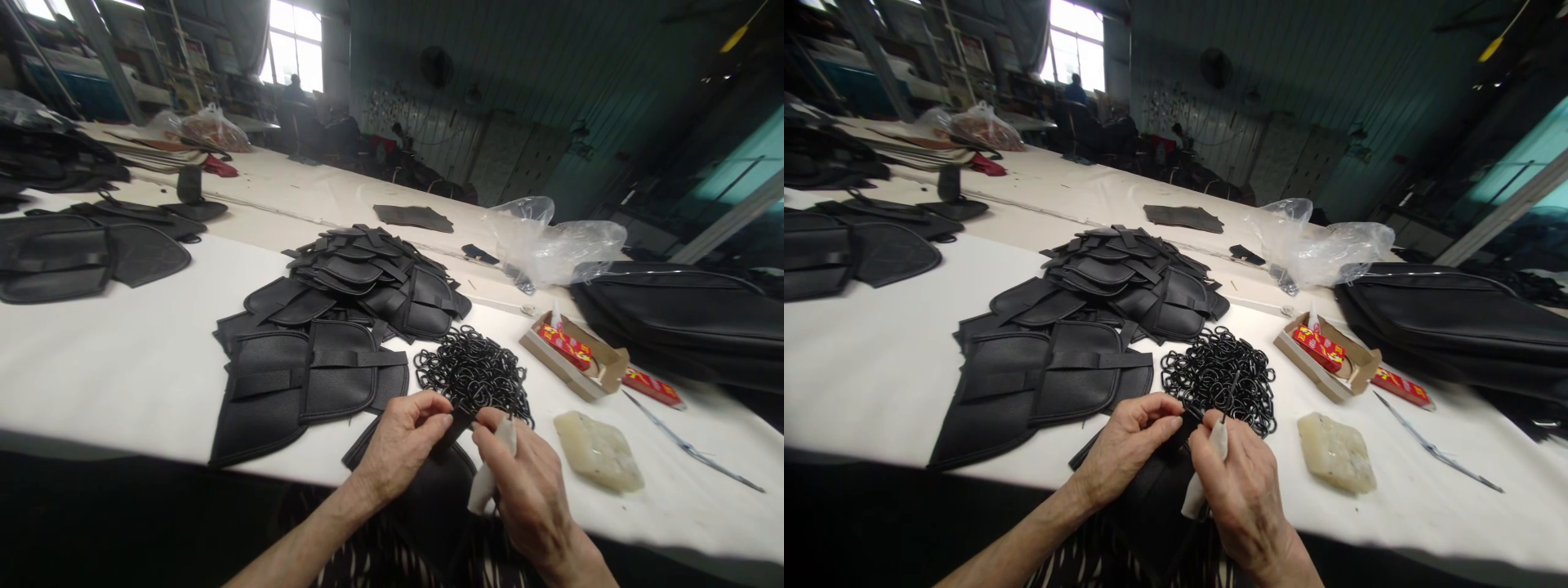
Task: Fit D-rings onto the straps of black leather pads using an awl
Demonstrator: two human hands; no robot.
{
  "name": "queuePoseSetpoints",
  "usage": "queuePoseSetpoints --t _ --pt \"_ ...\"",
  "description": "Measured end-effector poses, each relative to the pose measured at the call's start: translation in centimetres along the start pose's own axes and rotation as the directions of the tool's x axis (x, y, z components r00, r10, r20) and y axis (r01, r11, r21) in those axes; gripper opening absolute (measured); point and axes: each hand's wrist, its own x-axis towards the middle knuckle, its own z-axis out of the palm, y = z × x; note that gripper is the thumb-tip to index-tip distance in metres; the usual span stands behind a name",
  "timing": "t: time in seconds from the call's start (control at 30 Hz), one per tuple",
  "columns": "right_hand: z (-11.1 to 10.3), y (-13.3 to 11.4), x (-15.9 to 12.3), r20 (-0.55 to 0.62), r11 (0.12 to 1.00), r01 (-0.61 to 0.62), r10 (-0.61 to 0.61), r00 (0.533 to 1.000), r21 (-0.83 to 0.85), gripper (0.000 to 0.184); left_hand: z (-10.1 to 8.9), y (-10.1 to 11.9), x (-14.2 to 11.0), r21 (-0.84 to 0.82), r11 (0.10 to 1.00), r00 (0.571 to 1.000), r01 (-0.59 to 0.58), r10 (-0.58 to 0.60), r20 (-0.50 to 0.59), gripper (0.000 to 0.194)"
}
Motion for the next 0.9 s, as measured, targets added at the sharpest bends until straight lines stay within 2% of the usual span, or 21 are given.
queuePoseSetpoints --t 0.23,0.3,0.4,0.47,0.57,0.6,0.63,0.67,0.73,0.83,0.9 --pt "0.6 -0.9 -0.2 -0.027 0.999 -0.037 0.038 0.999 0.039 0.019 -0.1 0.0 0.0 -0.026 1.0 1.0 0.002 -0.001 0.02 0.009" --pt "0.8 -0.9 -0.4 -0.019 0.993 -0.067 0.069 0.997 0.096 0.019 -0.2 0.0 -0.1 -0.056 0.998 0.999 0.017 -0.015 0.039 0.008" --pt "1.3 -1.2 -1.0 -0.009 0.954 -0.177 0.185 0.983 0.24 0.018 -0.3 0.0 -0.1 -0.094 0.994 0.996 0.046 -0.039 0.076 0.021" --pt "1.7 -1.5 -1.5 0.045 0.856 -0.355 0.366 0.93 0.377 0.02 -0.4 0.0 0.0 -0.077 0.996 0.993 0.053 -0.045 0.106 0.028" --pt "2.5 -1.8 -2.0 0.153 0.598 -0.608 0.636 0.757 0.521 0.021 -0.4 0.0 0.1 -0.035 0.997 0.989 0.072 -0.067 0.132 0.026" --pt "2.8 -1.8 -2.1 0.159 0.54 -0.645 0.687 0.709 0.541 0.016 -0.3 0.0 0.1 -0.027 0.996 0.989 0.082 -0.078 0.129 0.026" --pt "2.9 -1.9 -2.1 0.145 0.514 -0.657 0.717 0.682 0.552 0.009 -0.3 -0.1 0.1 -0.021 0.996 0.989 0.092 -0.088 0.123 0.026" --pt "3.0 -1.9 -2.0 0.119 0.515 -0.653 0.728 0.675 0.555 0.004 -0.3 -0.1 0.1 -0.016 0.995 0.989 0.096 -0.094 0.114 0.026" --pt "2.9 -1.9 -1.9 0.068 0.586 -0.62 0.696 0.715 0.522 0.003 -0.3 -0.1 0.1 -0.012 0.995 0.99 0.095 -0.094 0.101 0.025" --pt "2.6 -1.8 -1.9 0.036 0.747 -0.506 0.546 0.837 0.431 0.015 -0.3 -0.2 0.1 -0.02 0.995 0.99 0.1 -0.097 0.099 0.024" --pt "2.4 -1.8 -1.9 0.021 0.827 -0.424 0.449 0.893 0.37 0.017 -0.4 -0.3 0.1 -0.029 0.995 0.991 0.098 -0.095 0.098 0.023"
